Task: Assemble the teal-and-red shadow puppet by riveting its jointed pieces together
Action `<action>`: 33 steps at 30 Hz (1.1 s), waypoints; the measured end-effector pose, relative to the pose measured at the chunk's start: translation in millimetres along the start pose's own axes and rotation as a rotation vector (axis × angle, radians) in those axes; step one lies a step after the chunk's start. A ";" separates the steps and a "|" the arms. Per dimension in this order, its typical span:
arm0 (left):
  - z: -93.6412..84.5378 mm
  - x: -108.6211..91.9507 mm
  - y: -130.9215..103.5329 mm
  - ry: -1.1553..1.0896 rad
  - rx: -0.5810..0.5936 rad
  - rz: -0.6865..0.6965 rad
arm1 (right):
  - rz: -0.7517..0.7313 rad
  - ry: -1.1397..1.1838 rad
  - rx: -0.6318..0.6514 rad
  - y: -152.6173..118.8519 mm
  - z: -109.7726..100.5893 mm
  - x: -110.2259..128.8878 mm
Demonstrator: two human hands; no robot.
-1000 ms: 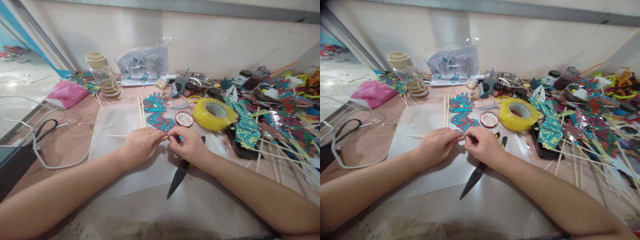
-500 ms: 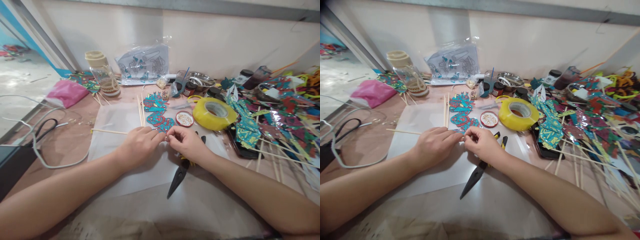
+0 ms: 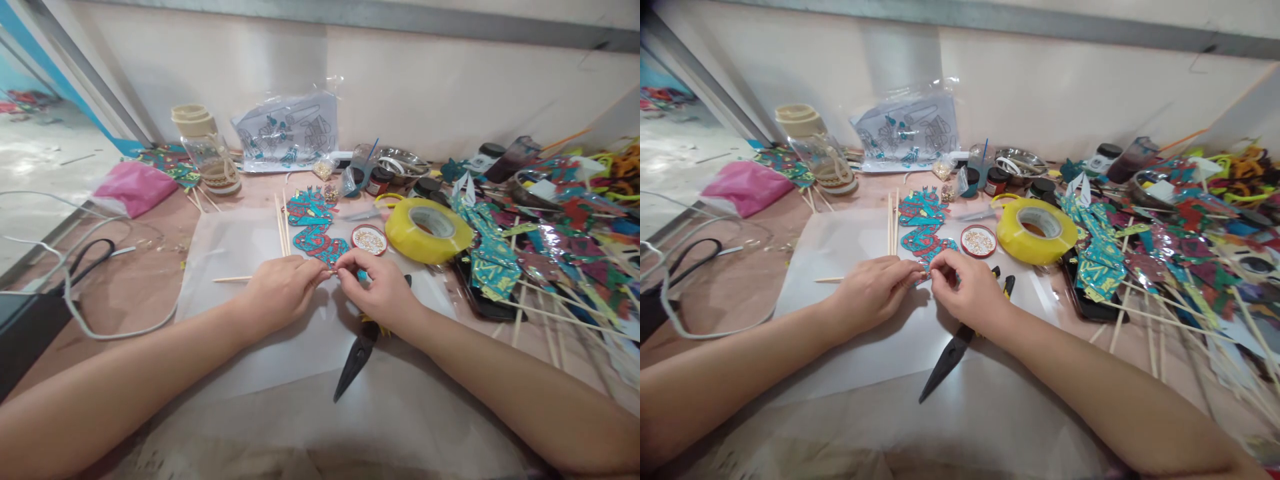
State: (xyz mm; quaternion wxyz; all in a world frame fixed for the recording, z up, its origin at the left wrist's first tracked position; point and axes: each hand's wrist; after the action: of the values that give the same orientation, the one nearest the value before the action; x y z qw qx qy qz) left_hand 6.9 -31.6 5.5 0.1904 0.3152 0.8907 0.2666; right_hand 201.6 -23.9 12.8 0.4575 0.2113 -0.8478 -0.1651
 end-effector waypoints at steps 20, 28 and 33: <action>-2.9 -2.1 -1.9 0.125 -0.143 0.266 | 0.211 0.119 0.106 -2.9 3.2 0.0; -1.9 -2.6 1.0 0.112 -0.155 0.149 | 0.269 0.173 0.135 -1.8 4.3 -2.9; -0.1 0.4 1.3 -0.034 -0.172 0.045 | 0.228 0.197 0.056 -0.7 0.2 -0.4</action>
State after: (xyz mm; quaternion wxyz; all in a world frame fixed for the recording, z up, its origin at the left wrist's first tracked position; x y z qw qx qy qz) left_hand 7.2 -30.5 6.3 0.2258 0.3219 0.8540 0.3407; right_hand 201.8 -24.3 12.0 0.5482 0.1414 -0.8216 -0.0669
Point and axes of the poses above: each hand's wrist, its own y-axis towards the middle knuckle, its own z-axis out of the palm, x = y × z, and after that the axes turned 15 degrees about -x, right-handed
